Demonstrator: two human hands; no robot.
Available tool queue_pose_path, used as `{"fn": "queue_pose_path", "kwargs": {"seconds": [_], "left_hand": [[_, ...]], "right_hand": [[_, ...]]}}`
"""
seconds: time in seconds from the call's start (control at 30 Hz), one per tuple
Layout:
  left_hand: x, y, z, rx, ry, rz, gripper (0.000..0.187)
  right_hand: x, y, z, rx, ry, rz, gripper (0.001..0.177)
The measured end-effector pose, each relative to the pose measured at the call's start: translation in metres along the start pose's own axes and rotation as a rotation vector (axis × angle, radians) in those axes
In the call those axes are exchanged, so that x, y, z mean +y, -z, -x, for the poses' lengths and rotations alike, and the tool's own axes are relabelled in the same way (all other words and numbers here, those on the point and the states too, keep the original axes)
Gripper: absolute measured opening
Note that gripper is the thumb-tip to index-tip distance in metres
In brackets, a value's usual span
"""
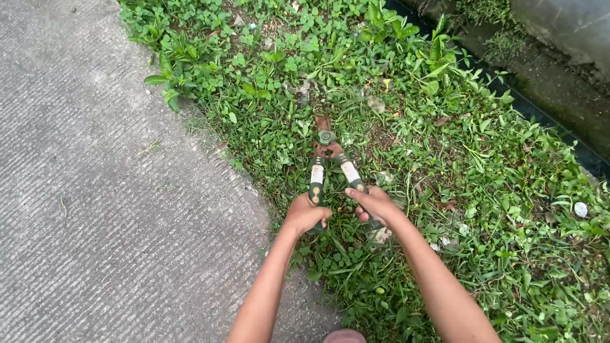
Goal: Trim weeds and grass along the edge of a concrete path using garden shears.
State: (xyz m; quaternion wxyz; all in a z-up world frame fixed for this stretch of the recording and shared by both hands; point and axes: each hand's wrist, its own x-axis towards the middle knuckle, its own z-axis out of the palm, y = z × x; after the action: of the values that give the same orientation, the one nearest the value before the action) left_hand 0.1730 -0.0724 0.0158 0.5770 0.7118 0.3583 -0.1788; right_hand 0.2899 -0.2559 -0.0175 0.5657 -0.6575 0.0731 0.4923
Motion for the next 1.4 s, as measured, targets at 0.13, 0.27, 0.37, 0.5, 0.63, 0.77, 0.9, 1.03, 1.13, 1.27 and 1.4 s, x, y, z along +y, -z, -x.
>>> {"fn": "queue_pose_path", "kwargs": {"seconds": [0.13, 0.27, 0.37, 0.5, 0.63, 0.77, 0.9, 1.03, 1.13, 1.27, 1.4], "left_hand": [[0.003, 0.013, 0.000, -0.068, -0.062, -0.005, 0.021], [0.012, 0.001, 0.008, -0.082, -0.068, 0.027, 0.022], [0.032, -0.012, 0.035, 0.065, -0.062, -0.013, 0.026], [0.015, -0.016, 0.025, 0.059, -0.054, 0.004, 0.033], [0.004, 0.018, 0.025, -0.105, -0.032, 0.051, 0.033], [-0.004, 0.033, 0.044, -0.207, -0.006, -0.080, 0.032], [-0.014, 0.030, 0.032, -0.221, -0.067, -0.090, 0.028], [-0.015, 0.032, 0.019, -0.197, -0.055, -0.143, 0.027], [-0.014, 0.037, 0.007, -0.170, -0.077, -0.138, 0.024], [-0.016, 0.037, -0.010, -0.166, -0.016, -0.103, 0.024], [-0.021, 0.034, -0.026, -0.157, -0.055, -0.086, 0.025]], "right_hand": [[-0.007, 0.018, 0.013, -0.040, 0.009, -0.009, 0.031], [0.001, 0.018, 0.006, -0.031, 0.039, -0.010, 0.030], [0.007, -0.003, 0.011, 0.046, 0.103, 0.026, 0.030], [0.012, 0.008, 0.012, -0.015, 0.086, 0.055, 0.032], [0.005, 0.069, 0.044, -0.092, 0.043, 0.113, 0.030], [0.002, 0.110, 0.075, -0.121, -0.101, 0.212, 0.038], [0.017, 0.109, 0.075, -0.081, -0.096, 0.164, 0.039], [0.031, 0.101, 0.063, -0.073, -0.064, 0.111, 0.038], [0.036, 0.094, 0.045, -0.063, -0.052, 0.085, 0.038], [0.024, 0.078, 0.039, -0.033, -0.051, 0.062, 0.039], [0.020, 0.073, 0.018, -0.007, -0.070, 0.001, 0.038]]}}
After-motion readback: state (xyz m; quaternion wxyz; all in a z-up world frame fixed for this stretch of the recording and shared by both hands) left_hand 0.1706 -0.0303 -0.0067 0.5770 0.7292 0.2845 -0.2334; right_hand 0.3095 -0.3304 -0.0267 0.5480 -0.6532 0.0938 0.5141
